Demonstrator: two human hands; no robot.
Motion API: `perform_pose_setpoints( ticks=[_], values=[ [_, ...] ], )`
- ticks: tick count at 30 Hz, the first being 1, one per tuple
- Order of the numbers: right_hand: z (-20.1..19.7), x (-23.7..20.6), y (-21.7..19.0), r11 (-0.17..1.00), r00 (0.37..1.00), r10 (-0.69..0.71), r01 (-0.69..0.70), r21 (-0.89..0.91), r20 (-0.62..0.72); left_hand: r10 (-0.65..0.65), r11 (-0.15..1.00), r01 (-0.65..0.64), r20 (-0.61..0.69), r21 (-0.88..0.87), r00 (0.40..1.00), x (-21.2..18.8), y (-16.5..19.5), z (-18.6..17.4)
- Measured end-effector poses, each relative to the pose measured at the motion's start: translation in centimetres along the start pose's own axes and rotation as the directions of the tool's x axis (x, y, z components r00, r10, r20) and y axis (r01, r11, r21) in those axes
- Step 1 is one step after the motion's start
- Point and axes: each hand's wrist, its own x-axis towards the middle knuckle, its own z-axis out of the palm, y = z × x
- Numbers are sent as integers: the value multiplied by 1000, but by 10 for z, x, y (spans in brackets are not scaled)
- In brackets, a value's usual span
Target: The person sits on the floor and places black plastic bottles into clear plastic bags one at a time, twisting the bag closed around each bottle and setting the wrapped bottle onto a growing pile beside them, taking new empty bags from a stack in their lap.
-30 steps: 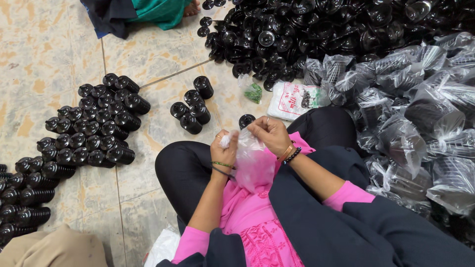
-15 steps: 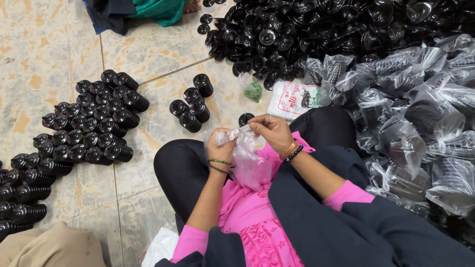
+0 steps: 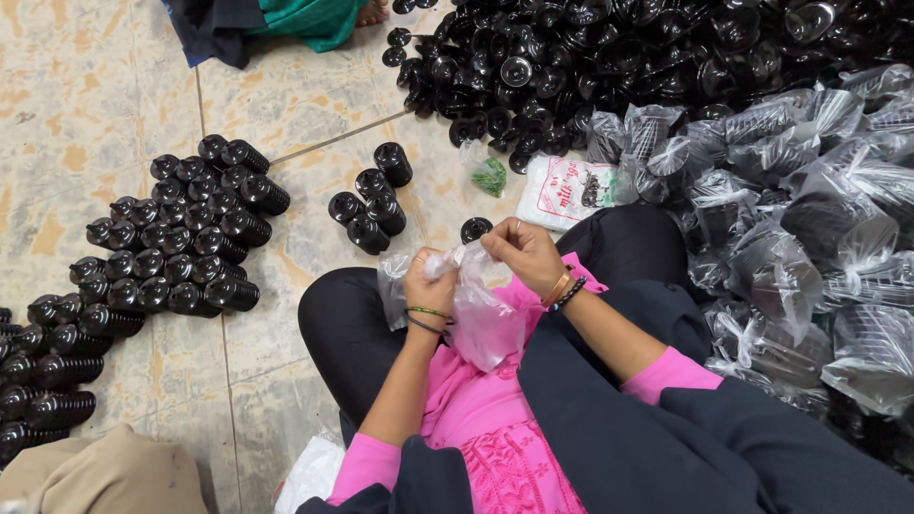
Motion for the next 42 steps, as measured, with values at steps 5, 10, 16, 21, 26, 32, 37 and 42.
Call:
perform_pose_setpoints(
  ticks=[5, 10, 16, 21, 26, 32, 37, 42],
  values=[
    [-4, 3, 12, 926, 987, 159, -151, 346, 4, 102, 973, -115, 75, 202, 992, -8, -5, 8],
    [-4, 5, 20, 872, 967, 254, -222, 436, -16, 122, 981, -102, 114, -164, 986, -6, -19, 17],
    [1, 1, 12, 950, 985, 131, -157, 271, 111, -86, 988, 95, 74, -121, 994, 2, -51, -8],
    [6, -3, 7, 840, 938, 313, -346, 417, 148, 21, 985, -35, 85, 168, 996, -2, -62, 4],
    [-10, 5, 9, 847, 942, 269, -331, 416, 203, -338, 844, 443, 342, -301, 877, -10, -19, -2],
    [-64, -8, -5, 858, 747, 445, -514, 4, 494, -395, 746, 617, 578, -252, 714, -25, 14, -60],
    [-58, -37, -5, 762, 542, 592, -617, -196, 597, -658, 701, 695, 523, 162, 542, -44, 0, -81],
    [-60, -17, -5, 745, 487, 606, -625, -234, 629, -470, 662, 740, 704, -118, 533, -24, -13, -86]
  ],
)
